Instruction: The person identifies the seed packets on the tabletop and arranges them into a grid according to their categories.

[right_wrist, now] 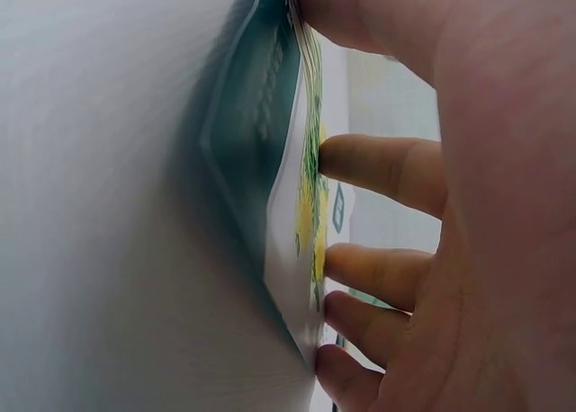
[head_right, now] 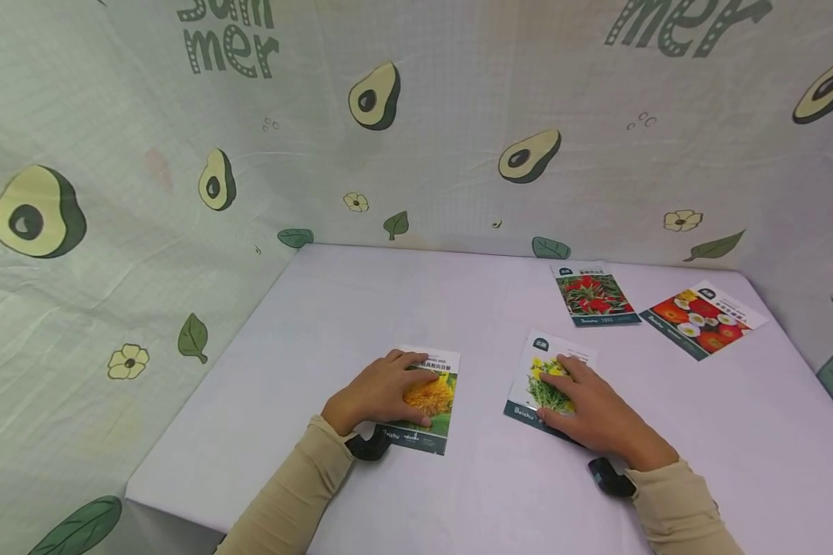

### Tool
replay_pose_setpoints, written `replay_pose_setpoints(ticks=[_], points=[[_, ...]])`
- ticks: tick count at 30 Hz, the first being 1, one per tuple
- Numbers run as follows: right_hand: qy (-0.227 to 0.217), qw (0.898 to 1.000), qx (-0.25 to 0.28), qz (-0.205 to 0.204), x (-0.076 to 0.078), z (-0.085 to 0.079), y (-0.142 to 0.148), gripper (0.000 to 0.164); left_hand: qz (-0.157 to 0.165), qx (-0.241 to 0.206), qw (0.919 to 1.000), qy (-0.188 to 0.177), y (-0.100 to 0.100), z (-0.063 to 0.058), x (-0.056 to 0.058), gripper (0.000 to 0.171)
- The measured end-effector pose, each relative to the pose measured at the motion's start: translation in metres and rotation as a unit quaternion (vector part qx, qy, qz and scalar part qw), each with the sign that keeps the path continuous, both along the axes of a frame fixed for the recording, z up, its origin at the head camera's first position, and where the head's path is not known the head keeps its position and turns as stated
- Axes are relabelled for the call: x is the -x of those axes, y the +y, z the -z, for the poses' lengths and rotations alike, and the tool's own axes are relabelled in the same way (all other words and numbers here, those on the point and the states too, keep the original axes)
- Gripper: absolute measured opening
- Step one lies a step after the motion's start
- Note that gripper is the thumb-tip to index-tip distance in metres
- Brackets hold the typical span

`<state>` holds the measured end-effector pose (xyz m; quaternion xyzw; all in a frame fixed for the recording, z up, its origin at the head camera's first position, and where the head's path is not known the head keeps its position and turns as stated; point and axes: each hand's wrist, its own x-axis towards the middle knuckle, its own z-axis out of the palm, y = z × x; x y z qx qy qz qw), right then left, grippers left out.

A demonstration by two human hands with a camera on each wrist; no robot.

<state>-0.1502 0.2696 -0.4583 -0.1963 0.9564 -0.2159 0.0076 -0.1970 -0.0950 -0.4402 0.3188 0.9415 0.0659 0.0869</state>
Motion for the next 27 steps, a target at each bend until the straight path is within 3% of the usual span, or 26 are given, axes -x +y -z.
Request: replay_pose_setpoints(ticks=[19, 27], points=[[0.001, 1.000, -0.008, -0.007, -0.0017, 0.0001, -0.0025, 0.065, 0.000, -0.002, 1.0000, -0.001, -0.0002, -0.0003, -0.0014, 0.076], [0.001, 1.000, -0.012, -0.014, -0.0006, -0.0015, -0.0034, 0.053, 0.002, -0.003, 1.0000, 0.002, 0.0001, -0.0004, -0.0012, 0.076]])
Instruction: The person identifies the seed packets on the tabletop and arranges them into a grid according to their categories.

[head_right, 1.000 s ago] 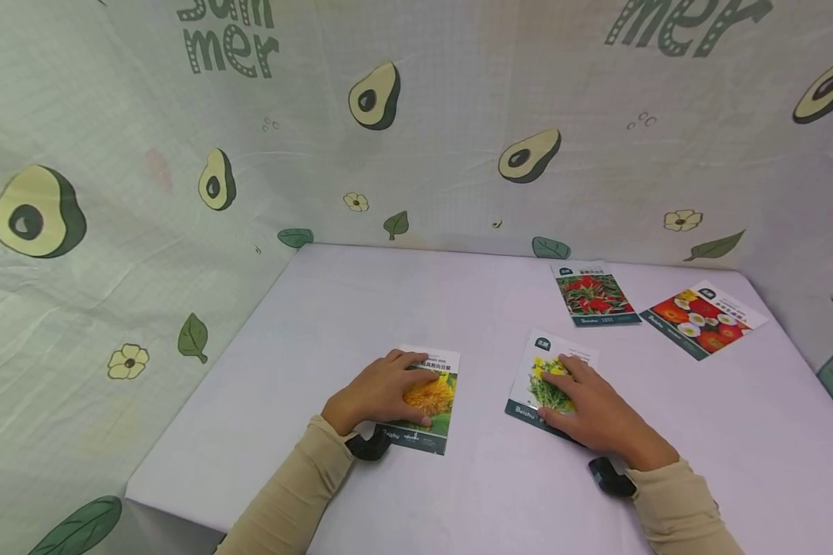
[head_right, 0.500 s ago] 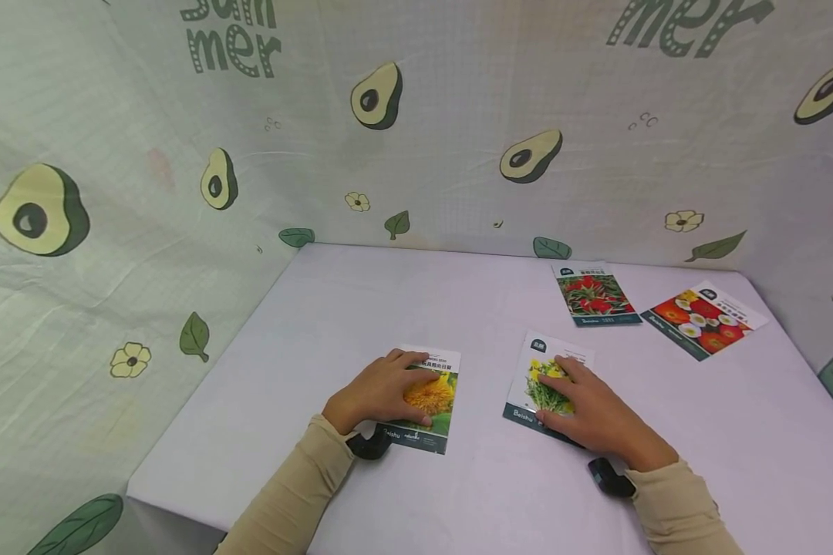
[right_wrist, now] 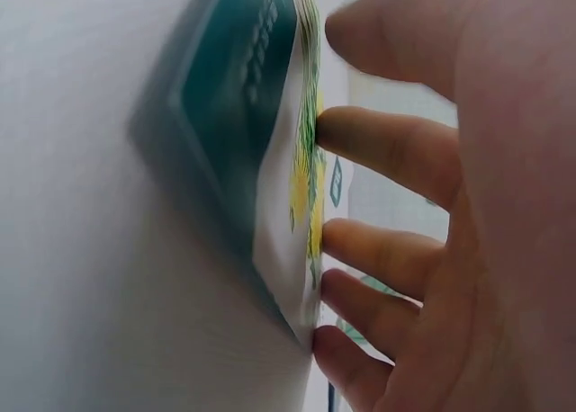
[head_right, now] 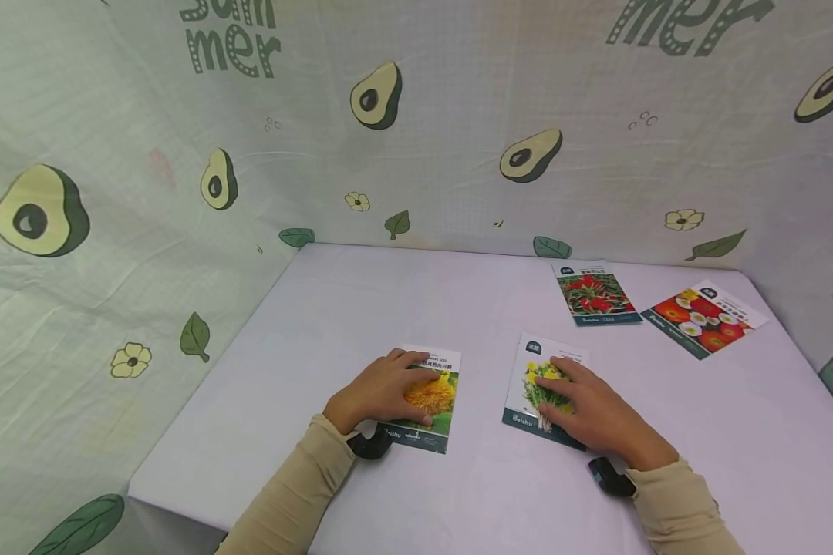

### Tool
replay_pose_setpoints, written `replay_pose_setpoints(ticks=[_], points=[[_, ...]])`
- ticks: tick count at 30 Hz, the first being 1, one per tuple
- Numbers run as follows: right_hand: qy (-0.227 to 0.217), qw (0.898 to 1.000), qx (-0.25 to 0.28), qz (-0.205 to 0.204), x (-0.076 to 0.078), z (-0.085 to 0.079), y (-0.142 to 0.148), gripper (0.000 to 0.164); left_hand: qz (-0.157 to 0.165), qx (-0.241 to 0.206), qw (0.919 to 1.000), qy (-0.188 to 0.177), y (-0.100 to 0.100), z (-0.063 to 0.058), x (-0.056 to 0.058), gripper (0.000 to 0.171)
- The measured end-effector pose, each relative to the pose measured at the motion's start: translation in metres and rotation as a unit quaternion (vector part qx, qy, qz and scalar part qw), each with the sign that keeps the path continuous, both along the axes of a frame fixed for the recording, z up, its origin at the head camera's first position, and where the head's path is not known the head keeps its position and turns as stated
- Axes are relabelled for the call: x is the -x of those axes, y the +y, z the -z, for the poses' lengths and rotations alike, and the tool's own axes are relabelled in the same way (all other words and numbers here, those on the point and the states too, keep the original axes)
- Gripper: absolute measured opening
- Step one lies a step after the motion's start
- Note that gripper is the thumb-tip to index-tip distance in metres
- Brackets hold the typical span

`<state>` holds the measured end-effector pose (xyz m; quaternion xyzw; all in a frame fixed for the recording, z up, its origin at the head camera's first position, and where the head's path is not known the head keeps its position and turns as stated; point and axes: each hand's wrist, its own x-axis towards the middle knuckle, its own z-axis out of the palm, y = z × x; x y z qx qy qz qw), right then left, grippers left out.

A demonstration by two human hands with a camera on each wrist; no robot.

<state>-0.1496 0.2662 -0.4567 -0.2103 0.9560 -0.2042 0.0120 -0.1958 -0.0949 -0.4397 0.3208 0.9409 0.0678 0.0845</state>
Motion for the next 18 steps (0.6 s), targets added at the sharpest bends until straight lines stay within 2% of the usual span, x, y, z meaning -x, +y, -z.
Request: replay_pose_setpoints(ticks=[6, 18], points=[[0.008, 1.000, -0.003, 0.003, 0.0016, 0.0010, -0.0004, 0.046, -0.002, 0.001, 1.0000, 0.001, 0.0004, 0.0000, 0.0000, 0.076], [0.005, 1.000, 0.004, -0.005, 0.0002, -0.0018, -0.0043, 0.052, -0.003, 0.004, 1.0000, -0.001, -0.0001, -0.0004, -0.0002, 0.076]])
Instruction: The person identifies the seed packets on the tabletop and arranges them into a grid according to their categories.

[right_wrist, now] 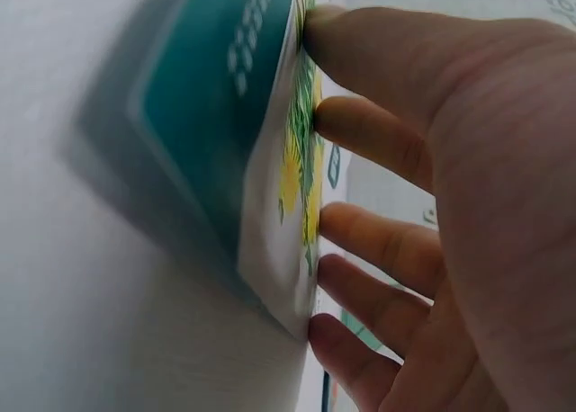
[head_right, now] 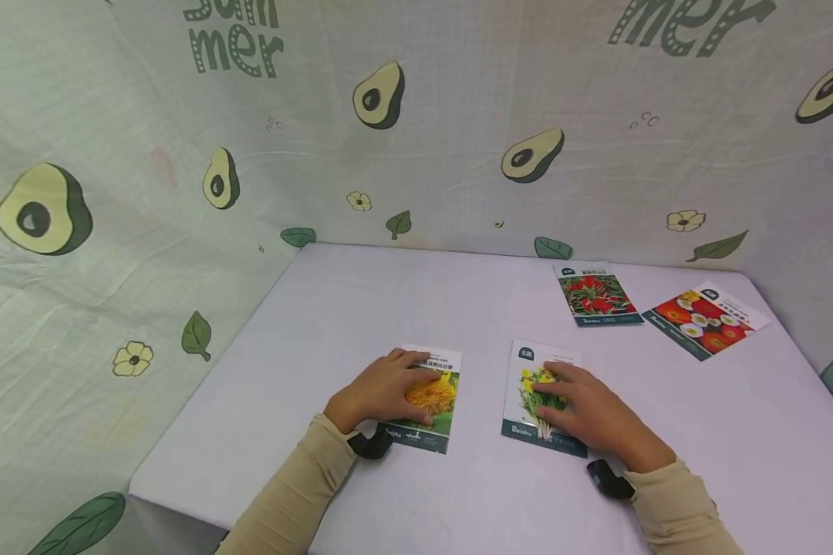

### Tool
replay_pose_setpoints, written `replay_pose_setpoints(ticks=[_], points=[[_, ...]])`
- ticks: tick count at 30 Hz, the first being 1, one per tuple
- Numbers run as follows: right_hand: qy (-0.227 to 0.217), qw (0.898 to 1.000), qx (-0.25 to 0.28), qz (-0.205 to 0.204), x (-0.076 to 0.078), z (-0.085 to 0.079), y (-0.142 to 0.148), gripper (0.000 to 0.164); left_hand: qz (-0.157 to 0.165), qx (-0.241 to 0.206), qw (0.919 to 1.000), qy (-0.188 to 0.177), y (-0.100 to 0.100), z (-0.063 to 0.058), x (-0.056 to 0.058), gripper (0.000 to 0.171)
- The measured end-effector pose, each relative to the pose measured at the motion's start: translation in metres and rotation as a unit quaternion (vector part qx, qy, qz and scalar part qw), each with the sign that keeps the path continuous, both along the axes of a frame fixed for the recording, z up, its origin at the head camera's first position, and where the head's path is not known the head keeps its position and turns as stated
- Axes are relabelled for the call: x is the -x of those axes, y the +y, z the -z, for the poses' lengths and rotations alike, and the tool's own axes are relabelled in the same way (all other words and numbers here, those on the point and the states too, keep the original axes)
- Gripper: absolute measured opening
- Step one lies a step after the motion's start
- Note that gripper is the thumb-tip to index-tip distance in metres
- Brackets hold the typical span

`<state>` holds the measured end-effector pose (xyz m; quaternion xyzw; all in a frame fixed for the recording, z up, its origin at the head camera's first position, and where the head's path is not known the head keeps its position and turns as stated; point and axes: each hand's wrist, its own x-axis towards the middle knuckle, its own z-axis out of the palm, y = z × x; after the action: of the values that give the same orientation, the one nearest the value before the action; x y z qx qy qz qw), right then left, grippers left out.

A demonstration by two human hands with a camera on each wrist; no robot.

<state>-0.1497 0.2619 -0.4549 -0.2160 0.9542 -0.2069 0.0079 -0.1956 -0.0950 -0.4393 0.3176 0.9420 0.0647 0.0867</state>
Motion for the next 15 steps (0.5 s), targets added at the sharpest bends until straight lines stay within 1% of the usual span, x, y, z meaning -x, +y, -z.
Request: replay_pose_setpoints(ticks=[5, 8, 15], points=[[0.011, 1.000, 0.012, -0.011, -0.0005, 0.0002, -0.0006, 0.048, -0.002, -0.001, 1.0000, 0.000, 0.0005, -0.0017, -0.0001, 0.076], [0.009, 1.000, 0.018, -0.018, -0.0002, 0.0007, -0.0003, 0.048, -0.003, -0.001, 1.0000, -0.001, 0.0005, -0.0028, -0.0005, 0.076], [-0.004, 1.000, 0.012, -0.010, -0.0005, 0.0027, -0.0011, 0.052, 0.001, -0.005, 1.0000, -0.001, -0.0002, -0.0031, -0.0010, 0.077]])
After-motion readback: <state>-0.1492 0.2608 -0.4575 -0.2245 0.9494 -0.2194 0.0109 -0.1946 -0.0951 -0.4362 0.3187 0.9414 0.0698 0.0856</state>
